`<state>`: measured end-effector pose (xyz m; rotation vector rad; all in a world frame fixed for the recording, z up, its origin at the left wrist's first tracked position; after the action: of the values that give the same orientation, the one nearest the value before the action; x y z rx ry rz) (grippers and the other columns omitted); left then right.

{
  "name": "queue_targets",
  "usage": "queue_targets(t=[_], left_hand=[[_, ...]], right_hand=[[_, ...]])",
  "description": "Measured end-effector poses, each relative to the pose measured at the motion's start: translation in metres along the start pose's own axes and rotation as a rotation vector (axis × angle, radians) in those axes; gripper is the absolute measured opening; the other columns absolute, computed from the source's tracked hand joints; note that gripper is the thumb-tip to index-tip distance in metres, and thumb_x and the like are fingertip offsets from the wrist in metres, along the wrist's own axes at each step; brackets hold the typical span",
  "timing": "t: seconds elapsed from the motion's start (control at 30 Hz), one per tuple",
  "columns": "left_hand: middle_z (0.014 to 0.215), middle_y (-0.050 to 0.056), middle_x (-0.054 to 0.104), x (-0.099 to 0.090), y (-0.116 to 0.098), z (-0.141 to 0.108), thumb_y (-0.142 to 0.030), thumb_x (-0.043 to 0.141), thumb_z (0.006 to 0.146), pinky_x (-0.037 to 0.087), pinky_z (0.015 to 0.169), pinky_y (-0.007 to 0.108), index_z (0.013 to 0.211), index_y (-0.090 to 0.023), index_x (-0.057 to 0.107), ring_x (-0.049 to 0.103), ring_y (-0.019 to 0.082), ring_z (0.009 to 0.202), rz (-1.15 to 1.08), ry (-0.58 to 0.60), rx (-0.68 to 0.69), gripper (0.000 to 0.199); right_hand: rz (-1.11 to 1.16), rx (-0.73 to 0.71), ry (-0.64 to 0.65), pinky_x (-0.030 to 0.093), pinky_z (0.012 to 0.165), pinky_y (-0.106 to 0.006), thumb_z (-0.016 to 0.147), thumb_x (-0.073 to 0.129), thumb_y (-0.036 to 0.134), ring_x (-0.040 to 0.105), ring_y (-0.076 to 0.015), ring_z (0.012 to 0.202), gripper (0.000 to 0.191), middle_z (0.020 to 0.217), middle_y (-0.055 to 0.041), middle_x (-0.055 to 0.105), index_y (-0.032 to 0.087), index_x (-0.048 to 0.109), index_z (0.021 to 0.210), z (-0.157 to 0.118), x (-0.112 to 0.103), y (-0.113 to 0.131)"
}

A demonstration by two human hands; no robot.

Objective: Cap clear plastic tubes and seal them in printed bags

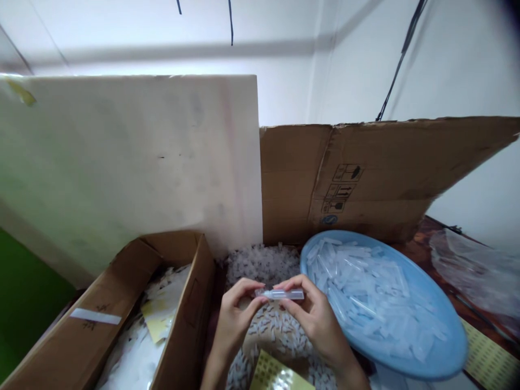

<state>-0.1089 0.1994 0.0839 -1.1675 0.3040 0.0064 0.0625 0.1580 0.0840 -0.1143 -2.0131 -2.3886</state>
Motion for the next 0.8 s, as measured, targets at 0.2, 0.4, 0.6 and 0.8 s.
queue_targets(t=[0.2,0.4,0.6,0.8], left_hand=[[0.092,0.004,0.073,0.008,-0.012,-0.002,-0.026,0.079,0.084,0.053,0.08,0.025,0.093,-0.021,0.078,0.069,0.019,0.088,-0.027,0.023,0.069,0.01],[0.089,0.004,0.078,0.012,0.0,-0.003,-0.026,0.076,0.086,0.055,0.074,0.024,0.094,-0.02,0.079,0.072,0.019,0.081,-0.019,0.021,-0.067,0.01],[0.09,0.004,0.079,0.007,-0.001,-0.002,-0.024,0.078,0.084,0.057,0.074,0.024,0.094,-0.02,0.08,0.073,0.019,0.082,-0.066,-0.014,-0.085,0.011],[0.098,0.007,0.08,0.008,-0.012,-0.001,-0.022,0.078,0.084,0.058,0.085,0.029,0.091,-0.02,0.08,0.075,0.023,0.093,-0.122,0.048,0.006,0.007]], right_hand=[[0.011,0.049,-0.01,0.053,0.081,-0.03,0.092,0.071,0.042,0.071,-0.0205,0.088,0.024,0.092,-0.0033,0.073,0.021,0.062,0.099,0.002,0.002,-0.017],[-0.095,0.223,0.097,0.045,0.05,-0.025,0.096,0.052,0.064,0.059,-0.0153,0.051,0.048,0.067,-0.0018,0.065,0.018,0.065,0.09,0.002,0.008,-0.059],[-0.177,0.025,-0.089,0.053,0.068,-0.025,0.091,0.068,0.041,0.067,-0.0177,0.075,0.02,0.088,-0.0014,0.066,0.022,0.062,0.095,0.004,-0.006,-0.026],[-0.134,0.069,-0.085,0.051,0.056,-0.023,0.092,0.064,0.052,0.066,-0.0165,0.066,0.032,0.086,-0.0016,0.067,0.023,0.061,0.102,0.003,-0.005,-0.028]])
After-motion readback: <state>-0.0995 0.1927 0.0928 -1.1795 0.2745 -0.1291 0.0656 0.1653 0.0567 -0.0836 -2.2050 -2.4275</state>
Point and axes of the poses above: each hand's wrist, its own z-axis towards the middle knuckle, its own x-axis out of the palm, y = z × x, the point moved 10 cm from there along z, towards the middle knuckle
